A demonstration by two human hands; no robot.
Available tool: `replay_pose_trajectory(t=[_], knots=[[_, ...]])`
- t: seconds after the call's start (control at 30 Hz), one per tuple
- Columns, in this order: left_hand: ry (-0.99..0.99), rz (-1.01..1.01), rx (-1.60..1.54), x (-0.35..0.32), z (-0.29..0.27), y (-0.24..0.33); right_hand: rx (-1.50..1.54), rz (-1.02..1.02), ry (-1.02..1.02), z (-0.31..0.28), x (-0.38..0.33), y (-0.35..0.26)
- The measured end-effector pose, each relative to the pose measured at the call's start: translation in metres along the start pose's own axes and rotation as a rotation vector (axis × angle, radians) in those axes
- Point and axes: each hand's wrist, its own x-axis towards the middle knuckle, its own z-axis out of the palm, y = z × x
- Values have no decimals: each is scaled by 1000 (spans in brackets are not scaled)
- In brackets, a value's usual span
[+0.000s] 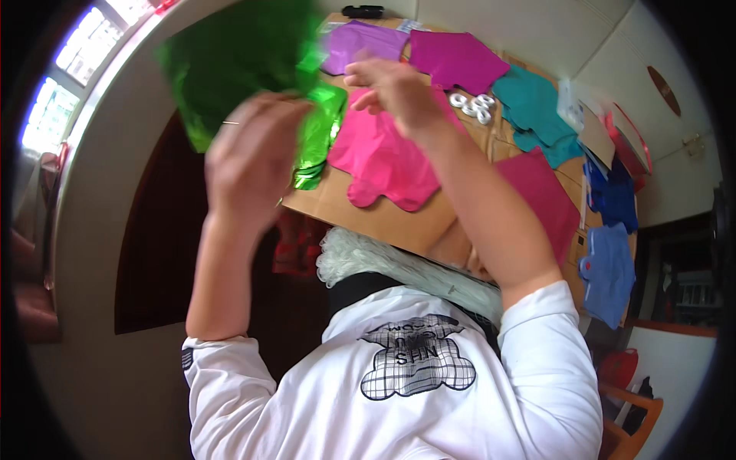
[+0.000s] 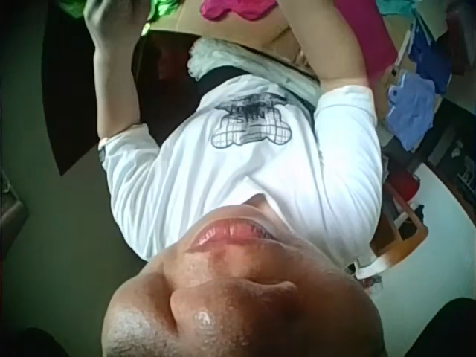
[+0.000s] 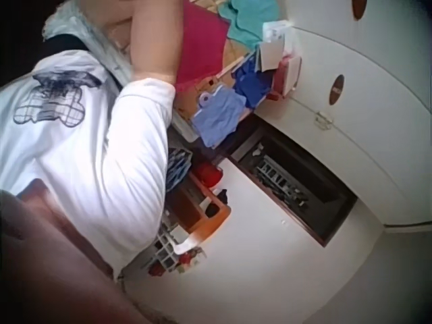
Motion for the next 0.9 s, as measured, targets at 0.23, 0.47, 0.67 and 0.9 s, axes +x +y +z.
replay_pose_trajectory(t=[0.23,0.47,0.67,0.9], knots=[[-355,193,-306,2,101,152,-374,103,134,-128,-177,-63],[-463,35,-743,-11,108,182,-757,177,566,-226,-268,2],[-461,-459,-448,10,125,45,-1028,240,742,-256,-296,51],[-469,-634,-194,35,217,-157,-1125,301,835,-220,-285,17]])
